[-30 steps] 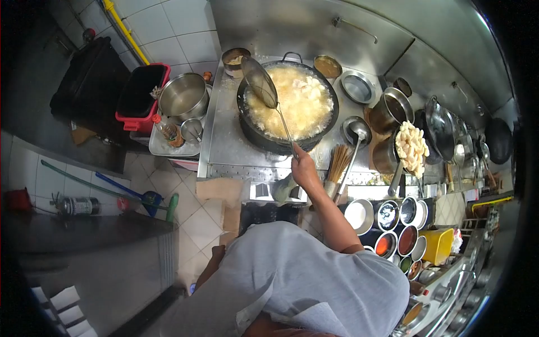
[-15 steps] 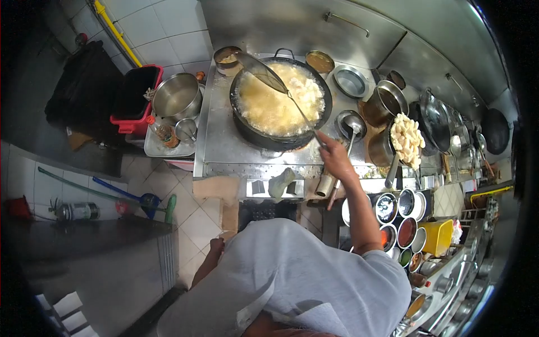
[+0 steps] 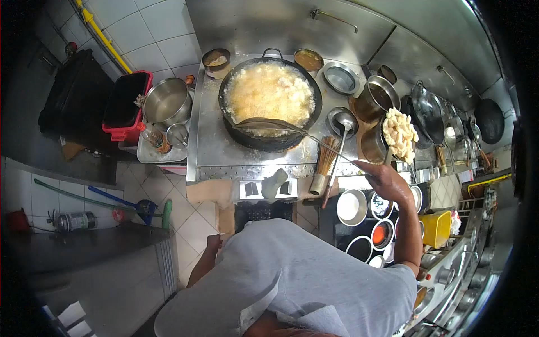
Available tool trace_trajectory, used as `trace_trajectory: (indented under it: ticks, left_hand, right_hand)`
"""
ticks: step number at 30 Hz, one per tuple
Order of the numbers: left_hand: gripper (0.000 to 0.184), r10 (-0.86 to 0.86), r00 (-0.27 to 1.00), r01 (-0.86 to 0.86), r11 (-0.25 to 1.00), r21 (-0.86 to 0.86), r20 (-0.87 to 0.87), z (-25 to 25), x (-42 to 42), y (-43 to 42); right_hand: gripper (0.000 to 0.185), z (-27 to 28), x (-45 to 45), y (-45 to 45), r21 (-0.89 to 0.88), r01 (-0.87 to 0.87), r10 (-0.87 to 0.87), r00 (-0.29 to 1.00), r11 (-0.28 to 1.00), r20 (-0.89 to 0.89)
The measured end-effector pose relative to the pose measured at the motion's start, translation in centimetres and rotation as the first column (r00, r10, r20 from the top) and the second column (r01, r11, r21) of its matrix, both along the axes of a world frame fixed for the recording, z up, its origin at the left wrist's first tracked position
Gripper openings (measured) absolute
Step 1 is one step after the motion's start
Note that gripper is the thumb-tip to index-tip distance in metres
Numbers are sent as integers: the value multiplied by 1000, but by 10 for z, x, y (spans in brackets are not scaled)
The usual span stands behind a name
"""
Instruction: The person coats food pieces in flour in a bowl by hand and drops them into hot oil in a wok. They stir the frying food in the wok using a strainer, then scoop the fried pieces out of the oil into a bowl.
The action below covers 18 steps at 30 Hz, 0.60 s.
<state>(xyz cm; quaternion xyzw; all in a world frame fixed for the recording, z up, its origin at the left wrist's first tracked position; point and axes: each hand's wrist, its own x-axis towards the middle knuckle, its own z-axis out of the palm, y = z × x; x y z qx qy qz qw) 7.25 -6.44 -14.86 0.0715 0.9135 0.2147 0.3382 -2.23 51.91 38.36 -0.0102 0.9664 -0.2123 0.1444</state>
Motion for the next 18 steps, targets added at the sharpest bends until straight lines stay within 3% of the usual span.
trace_trajectory:
  ticks: [1, 2, 3, 5, 6, 7, 11, 12, 13, 14, 16, 17, 18]
  left_hand:
    - [24, -136, 990, 133, 988, -75, -39, 0, -1, 0]
    - [24, -134, 990, 131, 989, -75, -39, -1, 1, 2]
    - [25, 122, 992, -123, 985, 124, 19, 0, 3, 5]
    - [26, 359, 926, -378, 878, 294, 120, -3, 9, 3]
    - [26, 414, 898, -439, 848, 298, 145, -6, 10, 3]
    - [26, 443, 883, -470, 831, 299, 157, -9, 13, 2]
    - [27, 390, 916, -400, 860, 316, 100, -6, 28, 6]
    - [28, 648, 707, -706, 673, 223, 282, -18, 33, 10]
    - [29, 819, 395, -912, 404, 70, 416, -28, 39, 13]
    - [29, 822, 392, -914, 401, 69, 413, -34, 43, 10]
    - [28, 744, 531, -811, 584, -10, 407, -40, 48, 4]
    - [28, 744, 530, -812, 584, -10, 407, -42, 50, 3]
    - [25, 687, 626, -734, 679, -19, 369, -41, 53, 3]
  right_hand:
    - [49, -5, 0, -4, 4, -4, 4, 1000, 1000, -11]
    - [50, -17, -1, -4, -42, -53, 49, 994, 998, -96]
    - [50, -26, -3, -9, -43, -57, 52, 994, 997, -96]
    - [51, -42, -5, -22, -26, -29, 27, 996, 999, -91]
    - [51, -53, -7, -25, -43, 17, -20, 998, 999, -57]
    - [51, -51, -10, -34, -57, 63, -60, 997, 996, 43]
    - [52, -84, -14, -49, -194, 115, -112, 993, 974, 27]
    - [53, -87, -15, -51, -247, 130, -130, 991, 960, 17]
    - [53, -89, -17, -51, -301, 142, -146, 989, 943, 8]
    - [52, -91, -17, -48, -295, 138, -150, 989, 945, -18]
    - [50, -89, -21, -43, -327, 161, -187, 981, 931, -50]
    - [49, -88, -23, -40, -356, 187, -229, 970, 916, -80]
    - [46, -88, -27, -36, -409, 168, -250, 955, 897, -157]
